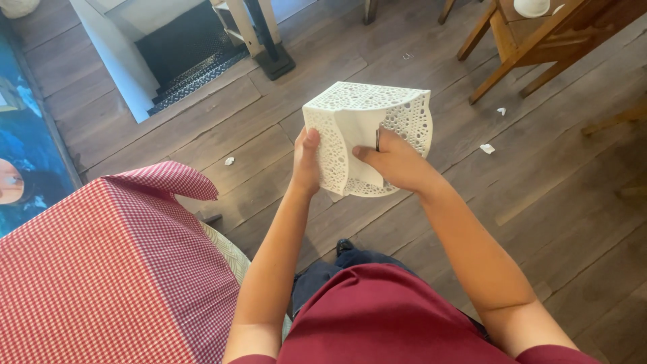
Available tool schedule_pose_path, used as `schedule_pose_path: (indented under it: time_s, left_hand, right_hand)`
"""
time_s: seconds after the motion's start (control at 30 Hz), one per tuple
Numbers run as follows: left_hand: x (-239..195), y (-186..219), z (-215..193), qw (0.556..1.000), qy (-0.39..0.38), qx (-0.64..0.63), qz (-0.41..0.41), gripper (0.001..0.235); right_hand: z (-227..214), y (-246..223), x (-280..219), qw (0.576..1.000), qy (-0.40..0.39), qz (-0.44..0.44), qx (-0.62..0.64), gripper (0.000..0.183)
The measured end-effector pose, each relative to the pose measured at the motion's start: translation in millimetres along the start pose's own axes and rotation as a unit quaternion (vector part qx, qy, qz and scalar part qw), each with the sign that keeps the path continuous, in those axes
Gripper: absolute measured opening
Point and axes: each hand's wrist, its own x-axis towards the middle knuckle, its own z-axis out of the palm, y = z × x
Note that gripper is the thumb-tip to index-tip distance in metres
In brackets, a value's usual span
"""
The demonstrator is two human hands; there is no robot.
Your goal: The recorder wipes a table with a cloth and then cleans and organizes decorative napkin holders before putting a napkin in one of them.
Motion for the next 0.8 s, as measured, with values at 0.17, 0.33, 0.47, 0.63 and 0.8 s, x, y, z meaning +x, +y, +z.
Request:
schedule_pose_path:
  time_s: [0.17, 0.33, 0.47, 0.63, 0.8]
  left_hand:
    - [5.3, 3.2, 2.6, 0.999, 0.015, 0.022, -0.019, 0.093]
    - [11.0, -4.0, -3.2, 0.999, 0.035, 0.035, -0.020, 0.094]
    - [13.8, -1.9, -4.5, 0.999, 0.037, 0.001, -0.016, 0.096]
    - [17.5, 2.7, 0.9, 0.998, 0.051, -0.028, -0.013, 0.095]
    - [20.6, 4.3, 4.8, 0.997, 0.053, -0.050, -0.004, 0.093]
  right_hand:
    - [-4.0, -8.5, -8.0, 0.997, 0.008, -0.020, -0.074, 0.038]
    - [-9.5, -7.9, -11.2, 0.991, 0.018, -0.069, -0.116, 0.035]
    - [-14.3, -24.1, -21.9, 0.976, 0.078, 0.026, -0.203, 0.025]
    - [-22.8, -34.8, -34.8, 0.980, 0.117, -0.009, -0.160, 0.023]
    - [-32.8, -15.4, -40.3, 0.970, 0.190, -0.034, -0.150, 0.017]
